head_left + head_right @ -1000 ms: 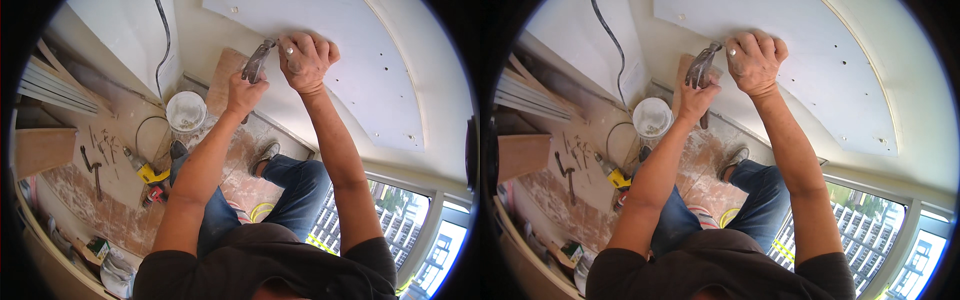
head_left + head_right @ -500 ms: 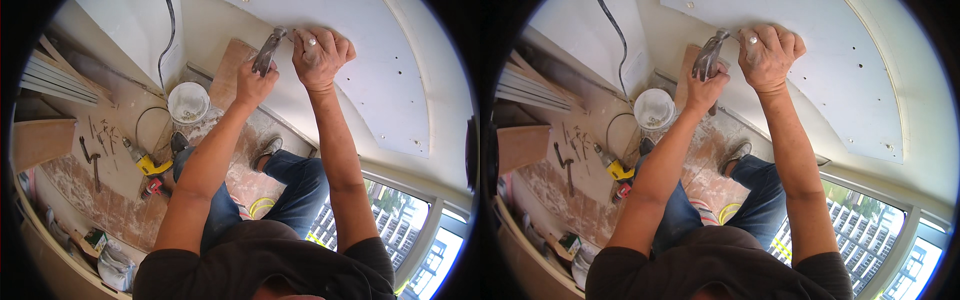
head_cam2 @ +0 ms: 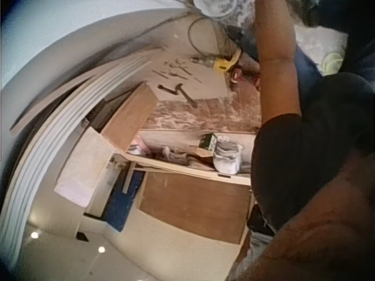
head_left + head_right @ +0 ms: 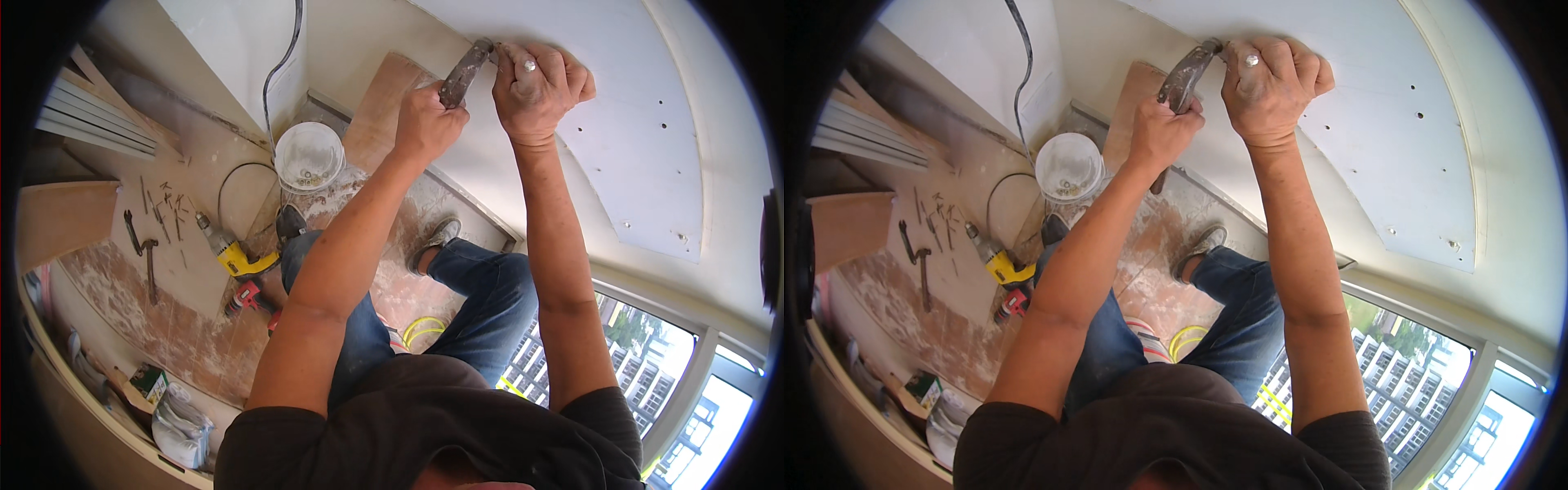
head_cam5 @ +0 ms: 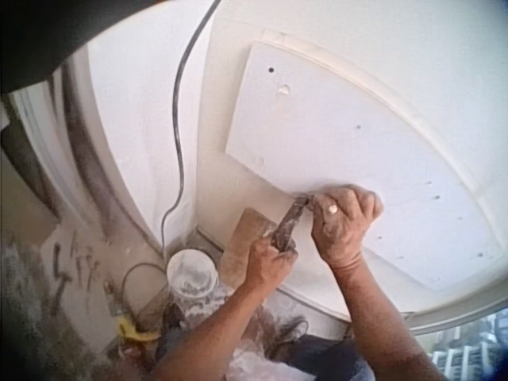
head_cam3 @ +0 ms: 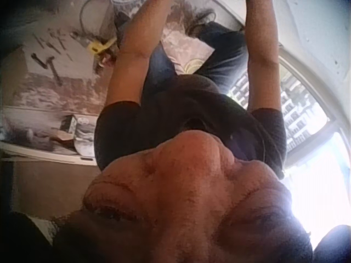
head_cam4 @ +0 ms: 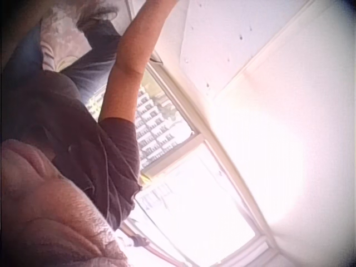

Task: The person is installing a white ceiling panel. They use a hammer to drive nails into the panel to secure it to the ceiling structure. The person also uses a string to measure or align the panel.

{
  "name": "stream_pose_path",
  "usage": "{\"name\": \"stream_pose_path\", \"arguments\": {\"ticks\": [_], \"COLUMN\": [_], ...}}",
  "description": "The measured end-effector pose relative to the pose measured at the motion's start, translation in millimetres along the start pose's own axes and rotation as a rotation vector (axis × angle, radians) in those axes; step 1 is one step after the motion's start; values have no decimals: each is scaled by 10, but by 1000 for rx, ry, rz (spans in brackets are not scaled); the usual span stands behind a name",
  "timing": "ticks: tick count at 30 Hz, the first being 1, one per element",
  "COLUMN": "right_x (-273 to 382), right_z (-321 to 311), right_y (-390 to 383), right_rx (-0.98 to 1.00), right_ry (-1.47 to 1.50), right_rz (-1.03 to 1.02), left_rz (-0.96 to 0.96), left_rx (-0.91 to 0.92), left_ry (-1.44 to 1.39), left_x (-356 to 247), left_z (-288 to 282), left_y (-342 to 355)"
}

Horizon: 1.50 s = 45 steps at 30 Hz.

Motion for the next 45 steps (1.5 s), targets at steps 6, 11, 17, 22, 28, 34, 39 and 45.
{"name": "stream_pose_path", "arguments": {"ticks": [6,11,17,22,28,34,39,45], "right_x": [274,494,432,429,769,1022,743,1143], "right_z": [-230,-326,-102,-34,-316,-1198,-1921,-2205], "right_y": [-13,179,307,356,227,-29,-669,-1344], "right_rx": [128,73,-265,-401,-174,159,222,341], "right_ry": [137,1223,1707,1727,1959,1702,1497,1413], "right_rz": [275,1951,2358,2495,2330,2184,2205,2267], "left_rz": [65,0,73,70,38,-11,-122,-118], "left_rx": [-99,-127,-141,-174,-198,-53,-33,-60], "left_ry": [-119,-144,-73,-33,41,-84,-120,-126], "left_x": [-12,-30,-86,-60,-102,80,-48,-7], "left_z": [-84,-215,-398,-582,-726,-896,-1017,-1157], "left_y": [-22,-16,-48,-45,-80,-107,-353,-529]}}
Point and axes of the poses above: each hand's wrist, its own y-axis towards the middle knuckle, its own z-axis out of the palm, x = y × z, the point moved 1 cm from there along y, towards the middle knuckle, and after that the axes turned 7 degrees about -z, right-handed, at the moved point
